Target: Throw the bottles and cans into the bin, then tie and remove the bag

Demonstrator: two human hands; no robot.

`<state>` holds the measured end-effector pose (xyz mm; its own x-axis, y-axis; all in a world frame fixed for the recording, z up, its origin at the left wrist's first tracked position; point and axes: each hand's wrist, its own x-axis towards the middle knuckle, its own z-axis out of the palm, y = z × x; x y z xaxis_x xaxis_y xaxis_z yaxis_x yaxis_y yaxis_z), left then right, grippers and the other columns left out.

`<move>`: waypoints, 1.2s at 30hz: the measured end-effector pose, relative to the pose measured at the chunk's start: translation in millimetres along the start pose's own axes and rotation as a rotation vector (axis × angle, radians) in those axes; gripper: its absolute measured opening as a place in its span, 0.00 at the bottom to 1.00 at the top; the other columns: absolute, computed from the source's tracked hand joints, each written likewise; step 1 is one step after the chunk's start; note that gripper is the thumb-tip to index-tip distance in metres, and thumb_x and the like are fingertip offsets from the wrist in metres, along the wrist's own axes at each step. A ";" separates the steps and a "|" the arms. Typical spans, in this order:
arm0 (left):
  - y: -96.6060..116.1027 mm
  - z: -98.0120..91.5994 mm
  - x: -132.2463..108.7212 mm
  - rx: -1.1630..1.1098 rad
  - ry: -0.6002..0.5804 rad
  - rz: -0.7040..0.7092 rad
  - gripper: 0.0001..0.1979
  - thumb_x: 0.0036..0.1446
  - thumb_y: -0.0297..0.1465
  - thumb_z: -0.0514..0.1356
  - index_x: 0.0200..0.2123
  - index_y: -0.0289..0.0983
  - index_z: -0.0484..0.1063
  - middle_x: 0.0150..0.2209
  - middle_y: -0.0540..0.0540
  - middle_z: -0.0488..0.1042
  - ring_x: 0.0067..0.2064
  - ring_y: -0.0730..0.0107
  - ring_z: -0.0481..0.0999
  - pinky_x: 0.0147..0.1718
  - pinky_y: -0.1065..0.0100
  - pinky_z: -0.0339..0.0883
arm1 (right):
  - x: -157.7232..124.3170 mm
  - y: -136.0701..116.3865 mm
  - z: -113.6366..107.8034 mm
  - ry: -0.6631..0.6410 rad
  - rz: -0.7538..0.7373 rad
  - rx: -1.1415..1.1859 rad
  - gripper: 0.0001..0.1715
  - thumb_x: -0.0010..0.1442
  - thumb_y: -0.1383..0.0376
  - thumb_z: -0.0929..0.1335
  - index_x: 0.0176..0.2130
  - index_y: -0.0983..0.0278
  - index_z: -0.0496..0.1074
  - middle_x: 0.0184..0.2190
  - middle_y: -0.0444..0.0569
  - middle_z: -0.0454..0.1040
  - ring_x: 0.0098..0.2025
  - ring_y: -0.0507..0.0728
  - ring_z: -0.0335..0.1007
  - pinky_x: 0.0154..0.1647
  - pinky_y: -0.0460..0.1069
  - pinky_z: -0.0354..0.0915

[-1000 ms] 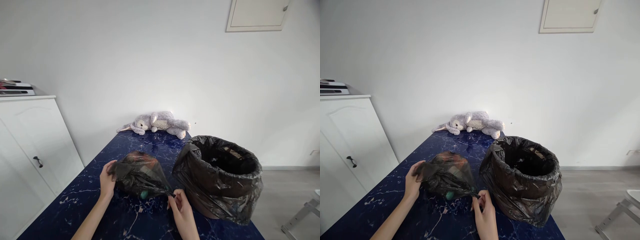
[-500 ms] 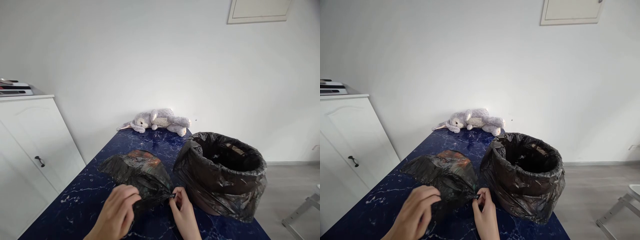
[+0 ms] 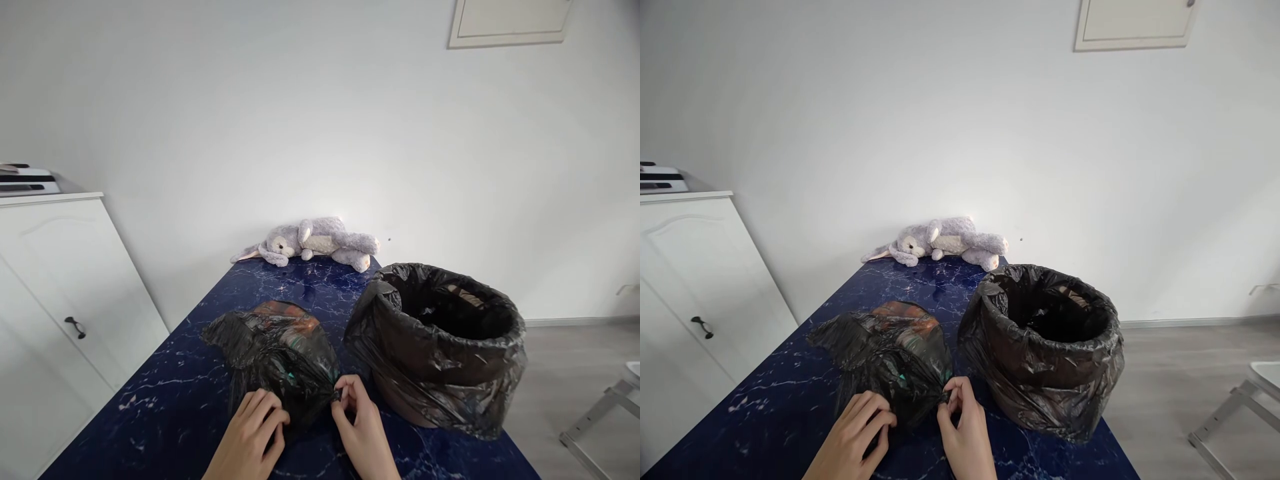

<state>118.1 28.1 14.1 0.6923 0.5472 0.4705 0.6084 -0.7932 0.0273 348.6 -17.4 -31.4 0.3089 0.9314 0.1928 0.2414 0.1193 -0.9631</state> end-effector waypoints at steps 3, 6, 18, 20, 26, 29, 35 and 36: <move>-0.2 -0.3 -3.4 0.040 0.044 0.000 0.13 0.69 0.24 0.52 0.34 0.42 0.73 0.51 0.41 0.78 0.54 0.51 0.77 0.43 0.56 0.76 | 0.1 -0.1 0.0 -0.007 0.002 -0.017 0.12 0.66 0.54 0.64 0.43 0.58 0.67 0.29 0.38 0.55 0.30 0.54 0.58 0.33 0.47 0.59; -3.2 -0.9 -2.4 0.072 0.066 0.020 0.10 0.70 0.28 0.56 0.48 0.45 0.75 0.66 0.44 0.72 0.68 0.48 0.68 0.58 0.51 0.74 | 0.1 -2.1 -0.5 -0.020 0.030 -0.035 0.13 0.67 0.53 0.63 0.43 0.58 0.67 0.30 0.39 0.56 0.29 0.55 0.58 0.30 0.47 0.57; -6.5 -4.0 -14.1 -0.047 0.144 -0.090 0.19 0.74 0.33 0.55 0.66 0.45 0.67 0.41 0.46 0.81 0.43 0.60 0.82 0.39 0.63 0.78 | -0.5 -2.5 -1.5 -0.025 0.002 -0.050 0.14 0.68 0.53 0.63 0.45 0.58 0.68 0.30 0.40 0.58 0.30 0.55 0.61 0.33 0.47 0.61; -9.2 -6.7 -8.7 0.007 0.201 -0.083 0.18 0.74 0.33 0.55 0.64 0.44 0.69 0.42 0.45 0.81 0.45 0.59 0.81 0.41 0.62 0.77 | -0.2 -1.8 -1.4 -0.026 -0.008 -0.051 0.14 0.68 0.53 0.63 0.45 0.59 0.69 0.30 0.40 0.59 0.31 0.55 0.62 0.33 0.47 0.62; -16.7 -16.3 25.0 0.246 0.074 0.084 0.20 0.73 0.29 0.54 0.64 0.47 0.71 0.62 0.47 0.77 0.66 0.49 0.71 0.61 0.48 0.68 | -0.9 -2.6 0.4 0.000 -0.029 -0.054 0.13 0.68 0.53 0.64 0.44 0.60 0.70 0.29 0.40 0.60 0.29 0.54 0.63 0.31 0.46 0.62; -19.4 -16.9 41.7 0.242 -0.035 0.126 0.23 0.73 0.29 0.53 0.68 0.46 0.68 0.65 0.45 0.74 0.69 0.44 0.67 0.64 0.42 0.65 | -1.8 -3.9 0.0 0.010 -0.040 -0.051 0.13 0.68 0.53 0.64 0.43 0.60 0.70 0.28 0.40 0.60 0.29 0.54 0.62 0.31 0.46 0.62; -28.4 -3.1 50.7 0.241 -0.093 0.104 0.27 0.68 0.20 0.53 0.66 0.44 0.69 0.61 0.43 0.76 0.70 0.42 0.66 0.66 0.35 0.62 | -0.6 -6.8 -1.7 -0.002 -0.013 -0.039 0.17 0.68 0.49 0.64 0.42 0.59 0.70 0.28 0.41 0.61 0.29 0.55 0.64 0.29 0.47 0.61; -29.7 -1.6 49.6 0.244 -0.083 0.097 0.27 0.67 0.19 0.53 0.64 0.44 0.71 0.60 0.43 0.77 0.69 0.42 0.67 0.66 0.35 0.62 | -0.3 -7.4 -1.5 -0.007 -0.001 -0.038 0.17 0.68 0.48 0.64 0.42 0.59 0.69 0.28 0.41 0.61 0.28 0.55 0.63 0.29 0.47 0.61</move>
<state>133.7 78.4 38.1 0.7751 0.4997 0.3866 0.6062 -0.7606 -0.2324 348.1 -19.1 -24.1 0.3019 0.9337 0.1924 0.2762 0.1076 -0.9551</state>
